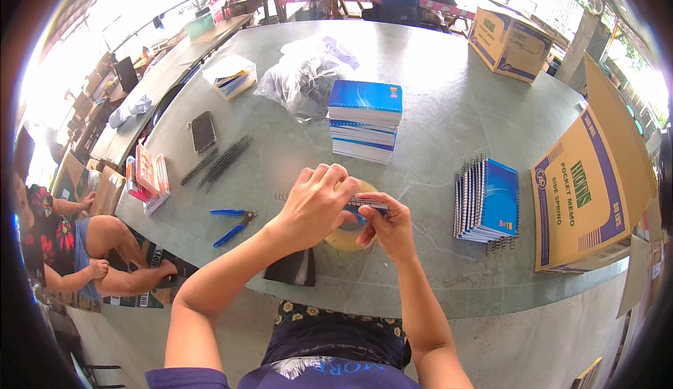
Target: The person repeatedly wraps clear packing tape around the spiral-bound edges of small blue notebooks. They pull tape from a roll, press it onto the notebook spine, and place each finished unit into a growing stack on the table.
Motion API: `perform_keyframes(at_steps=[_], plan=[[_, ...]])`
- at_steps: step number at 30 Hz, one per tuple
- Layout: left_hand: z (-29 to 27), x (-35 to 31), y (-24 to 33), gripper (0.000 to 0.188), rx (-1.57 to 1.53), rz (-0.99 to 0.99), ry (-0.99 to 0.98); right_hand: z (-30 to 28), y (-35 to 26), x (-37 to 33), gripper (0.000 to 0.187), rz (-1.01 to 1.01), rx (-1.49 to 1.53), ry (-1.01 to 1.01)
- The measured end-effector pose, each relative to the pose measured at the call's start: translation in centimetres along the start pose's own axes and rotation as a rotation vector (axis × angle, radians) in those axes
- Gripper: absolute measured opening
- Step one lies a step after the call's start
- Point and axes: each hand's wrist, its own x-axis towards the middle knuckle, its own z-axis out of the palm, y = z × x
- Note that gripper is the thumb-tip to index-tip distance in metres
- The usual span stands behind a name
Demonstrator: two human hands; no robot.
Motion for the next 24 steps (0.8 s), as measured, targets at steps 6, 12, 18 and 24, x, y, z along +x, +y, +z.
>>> perform_keyframes(at_steps=[6, 12, 18, 24], plan=[[0.1, -0.4, -0.8, 0.026, -0.013, 0.064, -0.003, 0.3, -0.3, -0.1, 0.019, -0.053, -0.006, -0.007], [-0.1, -0.5, -0.8, 0.027, 0.005, 0.052, -0.029, 0.4, -0.3, -0.1, 0.022, -0.039, -0.075, -0.020], [0.6, 0.0, -0.1, 0.028, -0.023, 0.022, 0.083, 0.5, 0.2, -0.1, 0.023, -0.034, -0.040, 0.007], [0.0, -0.4, -0.8, 0.035, -0.009, -0.007, -0.046, 0.5, -0.1, -0.2, 0.027, -0.044, -0.056, -0.005]])
